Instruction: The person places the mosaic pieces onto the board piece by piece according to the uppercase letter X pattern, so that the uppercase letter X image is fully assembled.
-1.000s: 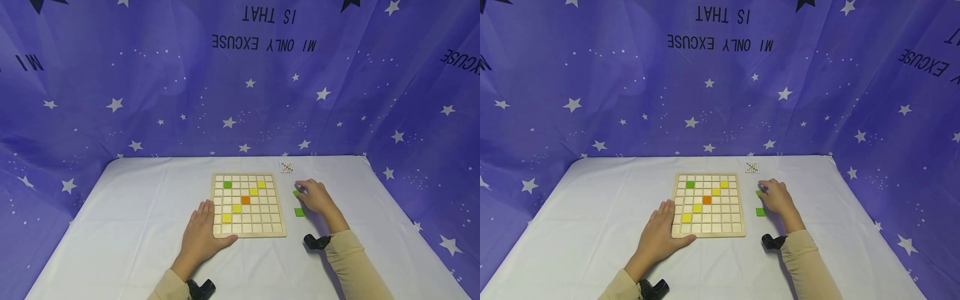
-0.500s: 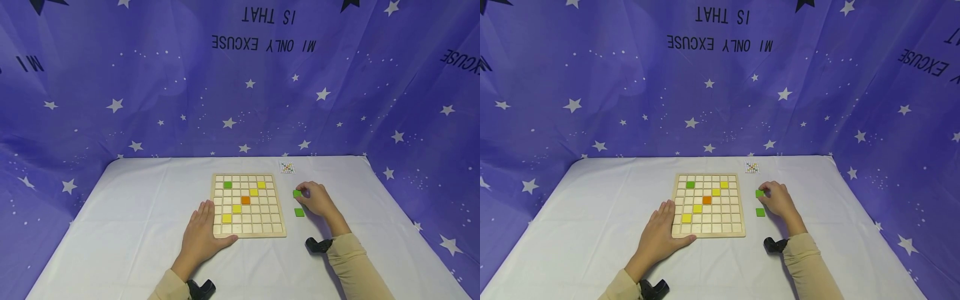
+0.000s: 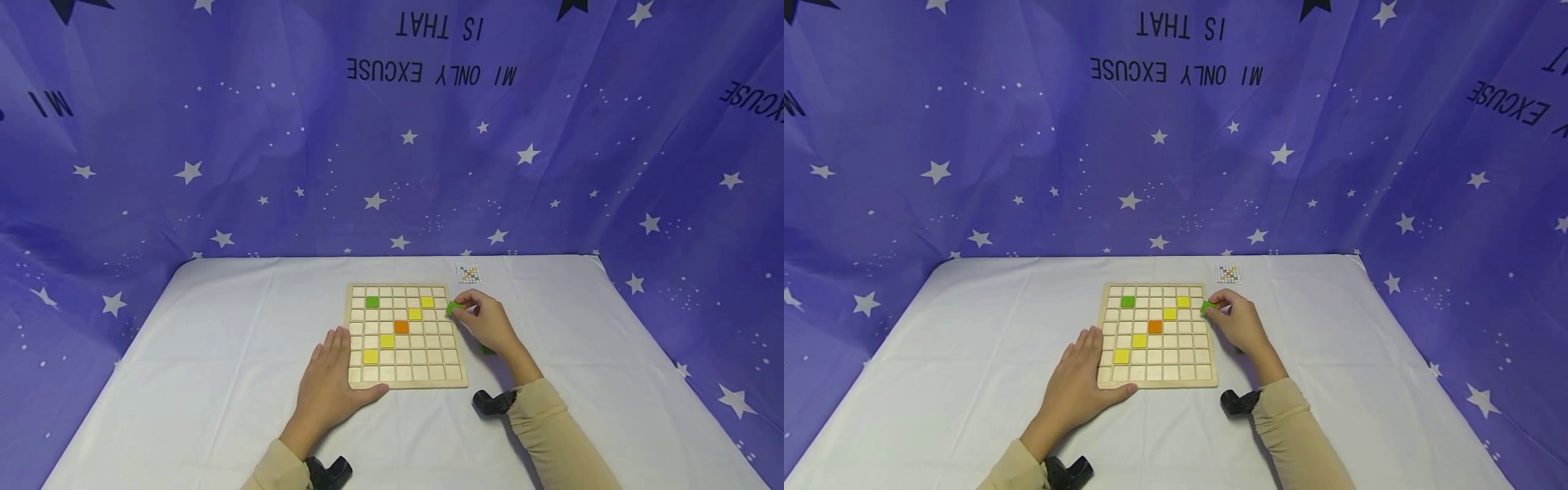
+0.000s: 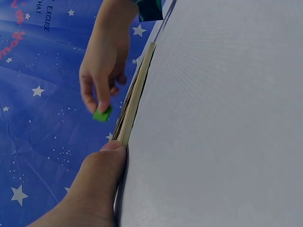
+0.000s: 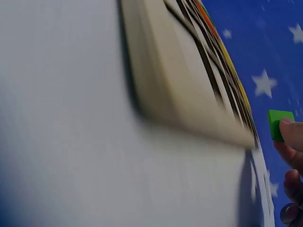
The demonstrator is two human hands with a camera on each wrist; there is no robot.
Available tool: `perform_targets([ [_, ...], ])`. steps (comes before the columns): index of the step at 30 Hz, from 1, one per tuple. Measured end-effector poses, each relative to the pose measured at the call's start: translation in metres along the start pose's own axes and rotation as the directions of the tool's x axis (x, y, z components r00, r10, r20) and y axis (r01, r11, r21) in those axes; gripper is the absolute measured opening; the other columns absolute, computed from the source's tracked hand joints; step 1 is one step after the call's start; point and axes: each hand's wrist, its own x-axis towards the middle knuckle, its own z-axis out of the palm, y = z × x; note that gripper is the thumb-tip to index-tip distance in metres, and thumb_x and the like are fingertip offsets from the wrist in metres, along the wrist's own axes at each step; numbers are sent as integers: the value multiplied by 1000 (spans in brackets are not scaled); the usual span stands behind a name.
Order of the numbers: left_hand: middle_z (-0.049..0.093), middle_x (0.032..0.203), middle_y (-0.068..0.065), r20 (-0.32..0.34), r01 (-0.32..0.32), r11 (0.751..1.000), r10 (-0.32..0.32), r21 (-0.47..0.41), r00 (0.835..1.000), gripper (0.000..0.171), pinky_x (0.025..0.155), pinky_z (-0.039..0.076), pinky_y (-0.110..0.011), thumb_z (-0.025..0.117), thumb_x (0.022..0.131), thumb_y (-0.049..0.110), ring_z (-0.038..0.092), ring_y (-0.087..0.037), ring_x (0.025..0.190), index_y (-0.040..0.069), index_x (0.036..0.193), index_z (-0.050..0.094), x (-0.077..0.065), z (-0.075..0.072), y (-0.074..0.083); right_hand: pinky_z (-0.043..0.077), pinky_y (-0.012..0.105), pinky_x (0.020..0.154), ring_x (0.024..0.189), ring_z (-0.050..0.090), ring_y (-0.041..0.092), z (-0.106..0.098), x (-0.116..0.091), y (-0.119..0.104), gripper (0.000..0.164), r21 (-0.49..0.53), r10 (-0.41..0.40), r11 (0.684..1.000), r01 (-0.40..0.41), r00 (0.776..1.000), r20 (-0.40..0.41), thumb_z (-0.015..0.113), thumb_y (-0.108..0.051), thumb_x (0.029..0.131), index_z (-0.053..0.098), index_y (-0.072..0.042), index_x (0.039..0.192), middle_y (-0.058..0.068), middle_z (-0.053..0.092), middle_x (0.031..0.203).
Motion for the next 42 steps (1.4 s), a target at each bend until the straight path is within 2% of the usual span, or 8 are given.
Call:
perform_targets([
  [7,21,164,-17,9,-1,1000,1,3,1000,129,126,18,-49,59,71,86,17,-30,154,-1,157,18,2,1,0,51,26,63,73,59,15,34,5,-31,14,68,-66,996,62,996,60,71,-21,93,68,-18,106,-1,68,95],
  [10,20,164,-17,9,0,1000,0,6,1000,129,126,18,-49,59,71,86,17,-31,154,-1,157,17,2,1,0,55,27,69,79,63,12,47,7,-43,14,86,-97,992,89,991,94,70,-21,93,68,-19,107,-2,68,97],
  [20,26,163,-19,-25,-10,1000,11,18,1000,128,124,22,-49,61,70,85,22,-33,153,-3,156,23,1,3,-1,51,32,82,83,59,9,81,15,-64,13,-7,-169,985,172,976,140,73,-24,92,69,-22,104,-9,66,88],
  [27,22,164,-18,-7,-1,1000,2,31,1000,130,126,19,-47,59,70,87,20,-32,154,-1,157,19,1,4,-1,51,35,88,79,59,7,89,16,-70,13,-50,-173,982,183,972,162,73,-22,92,70,-20,104,-9,63,84],
  [31,24,163,-19,-15,-5,1000,6,28,1000,130,125,20,-49,59,70,86,21,-33,153,-2,156,21,1,3,-1,49,36,94,87,62,9,90,16,-73,15,-93,-168,979,183,974,153,74,-22,91,71,-20,105,-8,66,92],
  [37,22,164,-18,-5,-3,1000,3,28,1000,130,125,19,-49,58,70,87,20,-32,153,-2,156,19,2,2,-1,50,39,99,109,59,18,91,16,-74,19,-167,-150,971,174,978,146,74,-27,91,75,-20,109,-5,67,110],
  [42,21,164,-18,1,0,1000,0,29,1000,130,125,19,-49,58,70,87,19,-32,154,-2,157,18,1,1,-1,51,40,97,110,56,19,92,16,-73,19,-225,-157,956,189,976,152,73,-29,91,78,-21,108,-4,65,114],
])
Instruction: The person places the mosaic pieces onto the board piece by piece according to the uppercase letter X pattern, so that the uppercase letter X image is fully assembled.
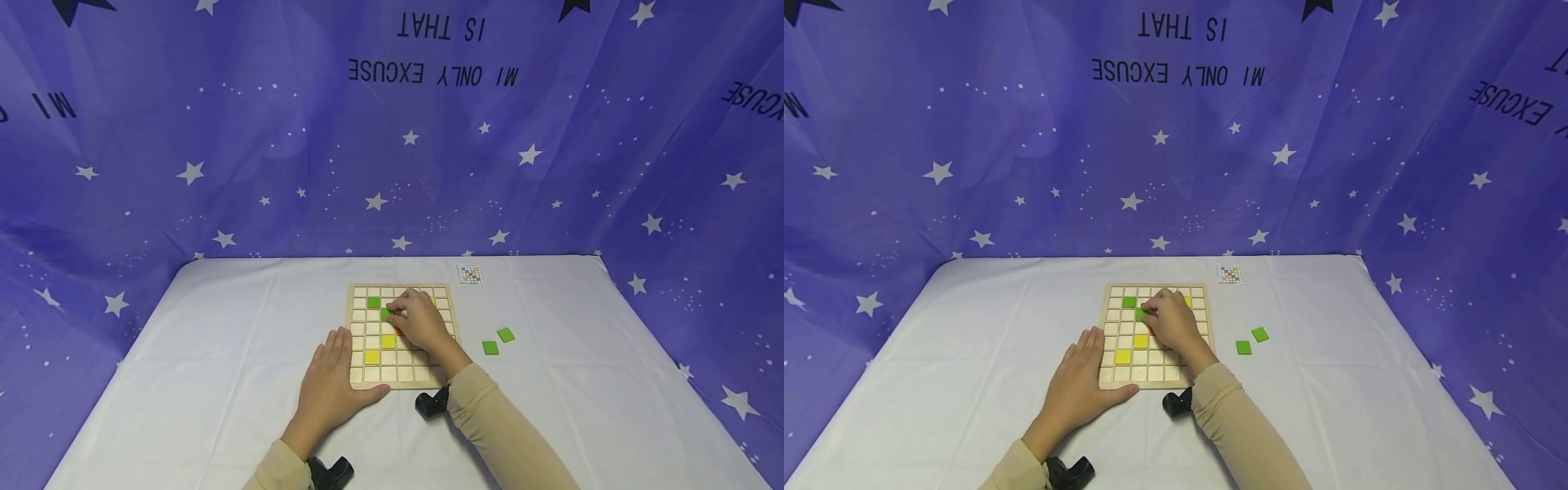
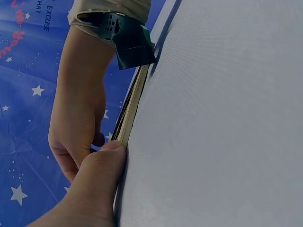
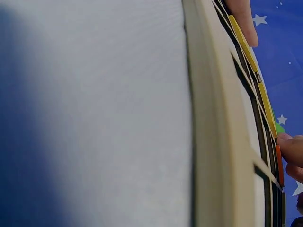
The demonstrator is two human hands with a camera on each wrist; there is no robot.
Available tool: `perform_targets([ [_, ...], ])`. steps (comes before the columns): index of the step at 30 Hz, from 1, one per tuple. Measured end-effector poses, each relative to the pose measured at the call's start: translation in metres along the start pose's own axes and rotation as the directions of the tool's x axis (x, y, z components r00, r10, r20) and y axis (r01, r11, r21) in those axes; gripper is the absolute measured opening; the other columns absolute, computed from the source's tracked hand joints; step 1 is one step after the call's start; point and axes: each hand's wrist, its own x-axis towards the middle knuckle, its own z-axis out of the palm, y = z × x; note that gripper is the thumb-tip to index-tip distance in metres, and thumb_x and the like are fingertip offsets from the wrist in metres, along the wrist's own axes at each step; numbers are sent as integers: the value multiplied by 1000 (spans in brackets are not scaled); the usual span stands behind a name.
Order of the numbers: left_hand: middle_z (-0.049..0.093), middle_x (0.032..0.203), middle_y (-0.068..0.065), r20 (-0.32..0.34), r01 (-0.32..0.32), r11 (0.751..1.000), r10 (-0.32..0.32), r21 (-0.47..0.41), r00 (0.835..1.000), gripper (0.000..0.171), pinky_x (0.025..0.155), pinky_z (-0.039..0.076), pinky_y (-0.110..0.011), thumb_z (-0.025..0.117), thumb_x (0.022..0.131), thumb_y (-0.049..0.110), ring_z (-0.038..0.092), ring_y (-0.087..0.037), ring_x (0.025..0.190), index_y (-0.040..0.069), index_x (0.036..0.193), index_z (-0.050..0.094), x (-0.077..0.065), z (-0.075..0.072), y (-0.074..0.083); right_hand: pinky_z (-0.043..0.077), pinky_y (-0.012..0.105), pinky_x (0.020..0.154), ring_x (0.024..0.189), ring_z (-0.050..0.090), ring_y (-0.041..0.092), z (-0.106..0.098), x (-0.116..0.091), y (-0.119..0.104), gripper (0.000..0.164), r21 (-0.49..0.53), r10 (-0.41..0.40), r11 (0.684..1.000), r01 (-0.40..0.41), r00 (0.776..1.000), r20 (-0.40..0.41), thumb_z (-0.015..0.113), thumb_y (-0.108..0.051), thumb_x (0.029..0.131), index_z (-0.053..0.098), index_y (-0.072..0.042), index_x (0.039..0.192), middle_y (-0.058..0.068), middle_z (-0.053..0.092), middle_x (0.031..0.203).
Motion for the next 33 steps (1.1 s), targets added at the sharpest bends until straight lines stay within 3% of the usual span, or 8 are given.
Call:
perform_targets([
  [5,22,164,-18,-2,2,1000,-2,1,1000,130,125,19,-49,58,70,87,19,-32,154,-2,157,18,0,0,1,52,38,90,106,54,17,-3,-2,2,17,-38,-14,999,14,1000,-2,70,-29,93,79,-23,106,-5,64,114],
  [9,24,163,-19,-13,-3,1000,3,2,1000,130,125,21,-50,59,70,86,22,-33,153,-3,156,21,-1,1,1,50,38,88,101,56,17,-10,-7,6,22,-5,-47,999,47,999,-26,67,-25,96,75,-20,115,-3,66,111],
  [18,26,162,-20,-33,-7,1000,6,-17,999,129,124,22,-51,62,69,85,24,-35,152,-3,155,24,-1,0,1,48,41,87,97,57,20,-48,-32,35,32,91,-28,995,29,999,-16,69,-21,94,69,-12,125,0,68,104],
  [26,21,164,-17,-5,0,1000,0,-20,1000,131,125,18,-49,59,69,87,18,-32,154,-1,157,18,-1,0,1,49,47,93,105,60,26,-80,-61,75,34,-13,34,999,-34,999,-11,71,-21,92,68,-10,125,2,68,101],
  [33,19,165,-17,5,3,1000,-3,-24,1000,131,126,17,-49,58,70,87,17,-31,154,-1,157,17,-1,0,0,49,42,84,93,59,20,-92,-90,103,35,-138,55,989,-56,998,-11,72,-23,91,69,-9,123,-2,66,95],
])
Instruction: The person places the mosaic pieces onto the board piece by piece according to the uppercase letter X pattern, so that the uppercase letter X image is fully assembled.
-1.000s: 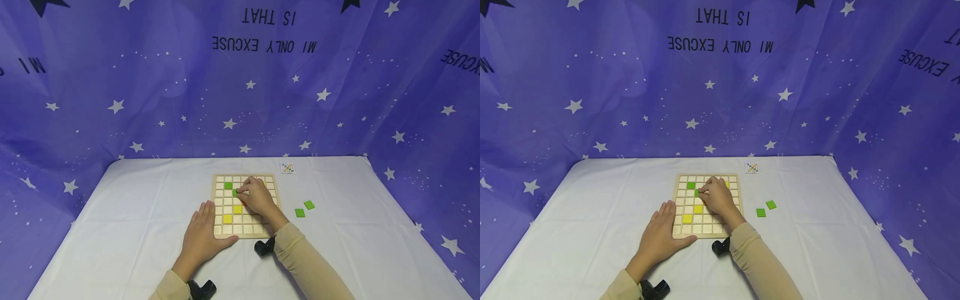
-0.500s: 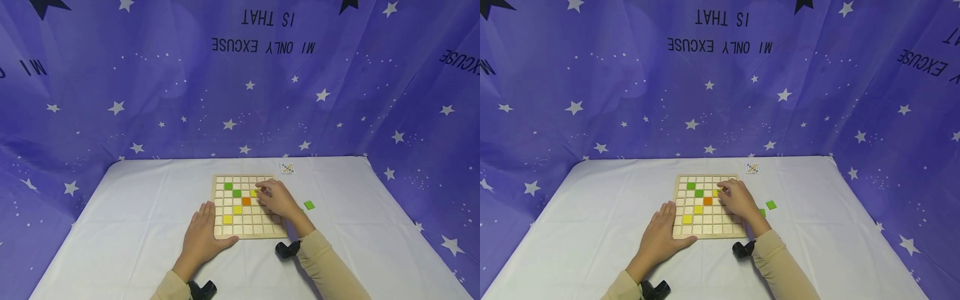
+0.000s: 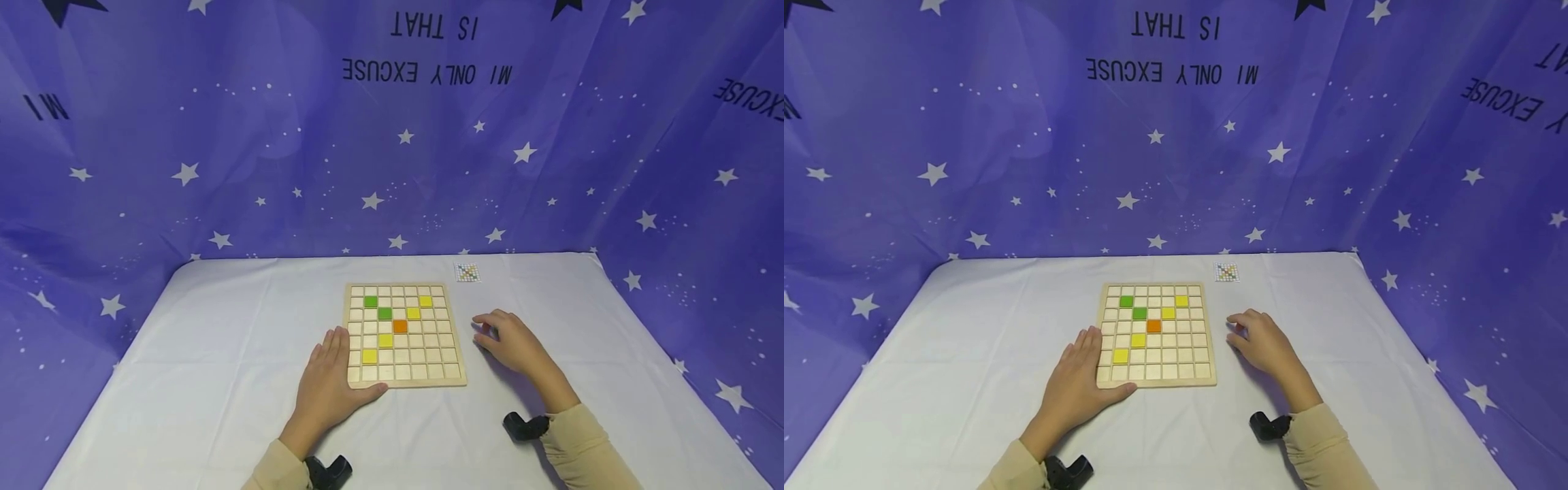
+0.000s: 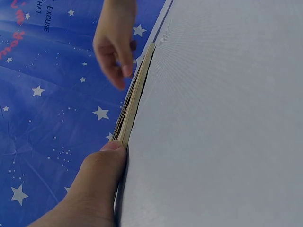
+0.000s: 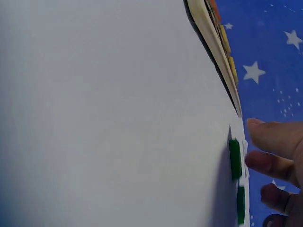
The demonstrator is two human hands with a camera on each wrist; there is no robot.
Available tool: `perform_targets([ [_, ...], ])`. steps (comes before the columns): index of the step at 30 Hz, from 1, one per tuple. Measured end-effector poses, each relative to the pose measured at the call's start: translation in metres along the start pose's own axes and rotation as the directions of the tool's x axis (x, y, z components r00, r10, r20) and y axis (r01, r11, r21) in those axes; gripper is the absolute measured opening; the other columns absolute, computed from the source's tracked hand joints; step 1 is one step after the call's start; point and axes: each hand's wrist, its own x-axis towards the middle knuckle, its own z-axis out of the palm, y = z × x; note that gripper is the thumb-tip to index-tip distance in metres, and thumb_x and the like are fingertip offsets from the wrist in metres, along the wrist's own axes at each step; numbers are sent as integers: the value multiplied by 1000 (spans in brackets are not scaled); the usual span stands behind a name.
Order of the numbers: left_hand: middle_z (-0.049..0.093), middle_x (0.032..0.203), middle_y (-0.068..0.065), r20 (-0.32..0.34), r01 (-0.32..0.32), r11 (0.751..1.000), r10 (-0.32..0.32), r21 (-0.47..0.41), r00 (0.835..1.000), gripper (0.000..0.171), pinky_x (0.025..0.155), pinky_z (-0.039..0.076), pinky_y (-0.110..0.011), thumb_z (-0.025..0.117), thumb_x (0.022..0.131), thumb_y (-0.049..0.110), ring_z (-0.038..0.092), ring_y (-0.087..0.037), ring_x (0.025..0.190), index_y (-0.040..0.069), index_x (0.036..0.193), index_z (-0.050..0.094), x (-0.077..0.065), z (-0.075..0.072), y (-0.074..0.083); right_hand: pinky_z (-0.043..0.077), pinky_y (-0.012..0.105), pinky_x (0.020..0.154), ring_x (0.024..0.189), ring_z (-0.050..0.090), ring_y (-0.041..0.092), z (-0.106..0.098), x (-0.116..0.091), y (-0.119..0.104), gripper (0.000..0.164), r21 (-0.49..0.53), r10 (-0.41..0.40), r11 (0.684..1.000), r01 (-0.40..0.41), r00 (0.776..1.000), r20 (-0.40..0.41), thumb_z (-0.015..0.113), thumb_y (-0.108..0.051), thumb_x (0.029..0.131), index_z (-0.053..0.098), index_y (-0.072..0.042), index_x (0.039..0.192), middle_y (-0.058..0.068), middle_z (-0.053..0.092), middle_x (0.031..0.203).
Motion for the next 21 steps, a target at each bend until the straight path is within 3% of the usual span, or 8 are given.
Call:
perform_targets([
  [8,20,164,-17,-5,-7,1000,7,12,1000,130,125,19,-49,58,70,87,18,-32,154,-1,157,18,1,0,0,52,44,86,97,61,19,-1,-23,20,35,5,31,1000,-31,999,18,71,-26,92,69,-11,124,-2,66,101],
  [14,21,164,-18,-6,-11,1000,11,14,1000,130,126,19,-49,57,70,88,18,-32,154,-1,157,18,1,1,0,53,42,88,101,64,20,0,-26,23,19,68,16,998,-17,1000,9,73,-23,91,72,-15,109,-2,68,104],
  [21,21,164,-17,-6,-2,1000,2,6,1000,130,125,19,-49,59,69,86,19,-33,154,-1,157,19,0,1,0,44,24,62,71,51,12,5,-19,12,12,176,43,984,-39,999,-22,74,-17,89,67,-19,99,-6,64,85],
])
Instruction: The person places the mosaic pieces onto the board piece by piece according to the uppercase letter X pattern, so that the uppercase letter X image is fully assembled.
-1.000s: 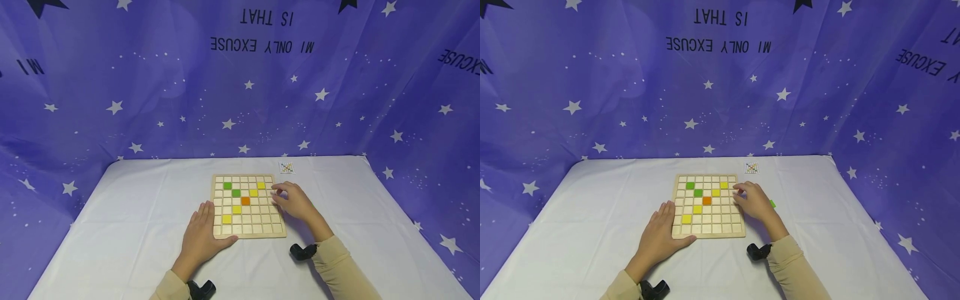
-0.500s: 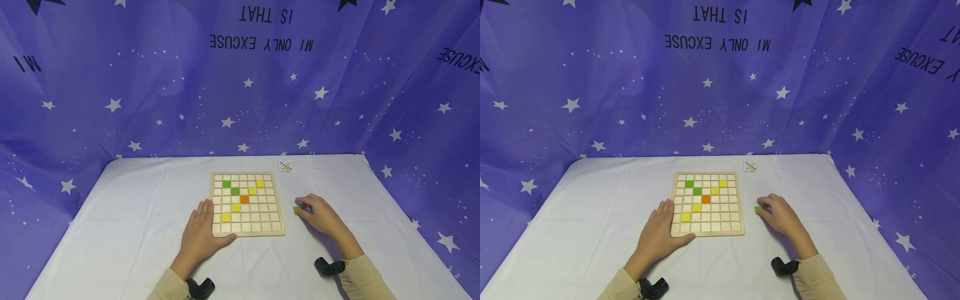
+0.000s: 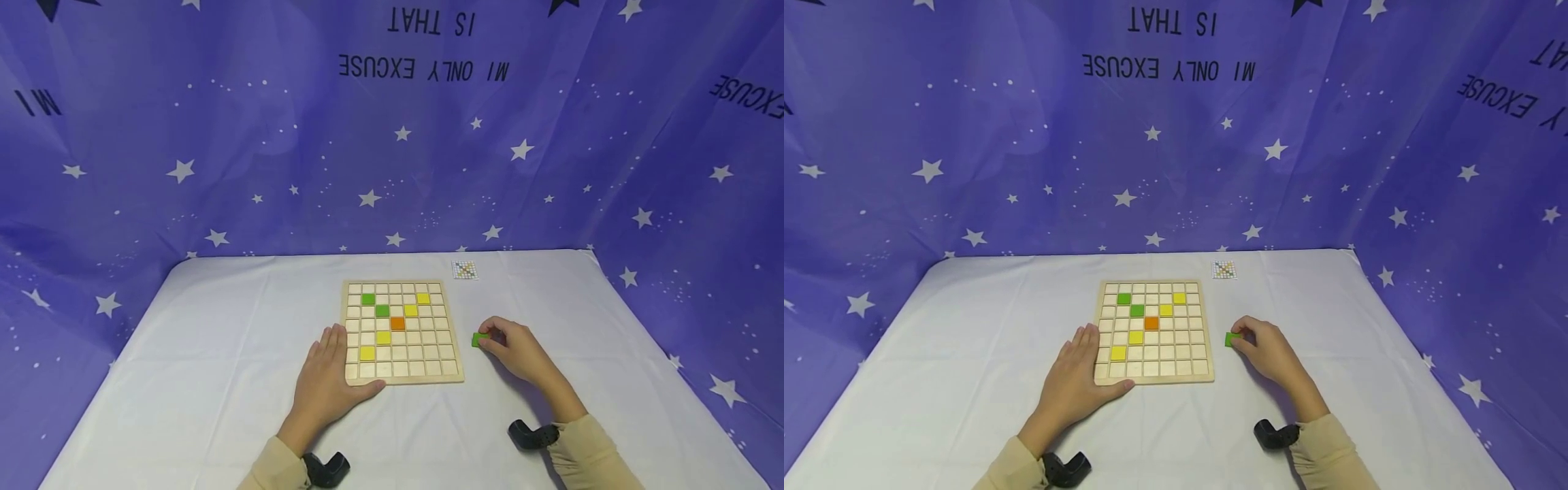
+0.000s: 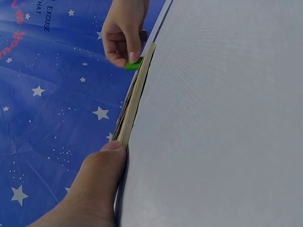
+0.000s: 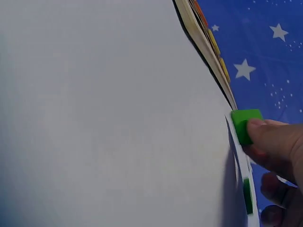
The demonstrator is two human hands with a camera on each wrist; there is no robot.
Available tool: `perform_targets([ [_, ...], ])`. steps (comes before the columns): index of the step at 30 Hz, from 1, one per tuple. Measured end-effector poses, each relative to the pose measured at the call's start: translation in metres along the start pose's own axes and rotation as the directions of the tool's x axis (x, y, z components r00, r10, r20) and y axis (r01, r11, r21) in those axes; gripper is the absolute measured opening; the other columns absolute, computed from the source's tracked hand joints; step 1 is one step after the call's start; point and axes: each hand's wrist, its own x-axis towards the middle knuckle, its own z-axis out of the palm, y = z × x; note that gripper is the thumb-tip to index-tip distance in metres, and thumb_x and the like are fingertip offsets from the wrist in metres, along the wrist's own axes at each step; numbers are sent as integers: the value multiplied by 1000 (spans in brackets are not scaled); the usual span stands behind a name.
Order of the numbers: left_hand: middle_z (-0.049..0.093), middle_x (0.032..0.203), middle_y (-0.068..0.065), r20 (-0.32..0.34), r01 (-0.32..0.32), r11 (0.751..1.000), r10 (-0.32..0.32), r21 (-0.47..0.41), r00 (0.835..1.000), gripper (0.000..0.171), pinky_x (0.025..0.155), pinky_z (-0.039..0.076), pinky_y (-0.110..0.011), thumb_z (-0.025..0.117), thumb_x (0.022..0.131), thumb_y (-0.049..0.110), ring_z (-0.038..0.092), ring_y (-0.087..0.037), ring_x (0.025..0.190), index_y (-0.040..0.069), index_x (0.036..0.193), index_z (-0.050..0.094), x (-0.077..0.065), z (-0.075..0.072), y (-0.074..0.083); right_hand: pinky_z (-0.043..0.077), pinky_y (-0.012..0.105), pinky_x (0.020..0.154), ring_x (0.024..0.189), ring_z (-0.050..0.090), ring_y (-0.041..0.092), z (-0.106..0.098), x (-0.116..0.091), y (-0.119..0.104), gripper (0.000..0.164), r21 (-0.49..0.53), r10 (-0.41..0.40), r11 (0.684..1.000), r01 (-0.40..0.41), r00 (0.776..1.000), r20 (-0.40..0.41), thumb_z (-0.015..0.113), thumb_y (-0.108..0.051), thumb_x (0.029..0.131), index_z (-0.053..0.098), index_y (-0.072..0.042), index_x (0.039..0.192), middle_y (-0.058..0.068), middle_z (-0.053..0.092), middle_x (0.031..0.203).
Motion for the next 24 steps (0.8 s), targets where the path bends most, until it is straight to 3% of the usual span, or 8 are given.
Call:
perform_targets([
  [9,22,164,-18,-4,4,1000,-4,-2,1000,131,125,20,-50,60,68,87,19,-33,154,-2,156,20,0,-1,0,43,23,57,67,51,13,23,15,-39,12,123,18,992,-18,1000,4,74,-22,90,67,-22,100,-7,66,88],
  [17,20,165,-17,7,8,1000,-8,-4,1000,132,126,18,-49,58,69,88,17,-32,154,-1,157,17,1,0,0,46,24,60,67,53,11,50,25,-73,11,141,-52,989,44,997,57,74,-23,90,68,-25,99,-12,63,80],
  [24,23,164,-18,-9,-1,1000,1,-4,1000,131,125,19,-49,60,69,87,20,-33,153,-2,156,20,-1,-3,2,49,24,71,74,56,5,63,31,-86,11,90,-70,994,65,996,48,75,-23,90,68,-26,98,-17,65,85],
])
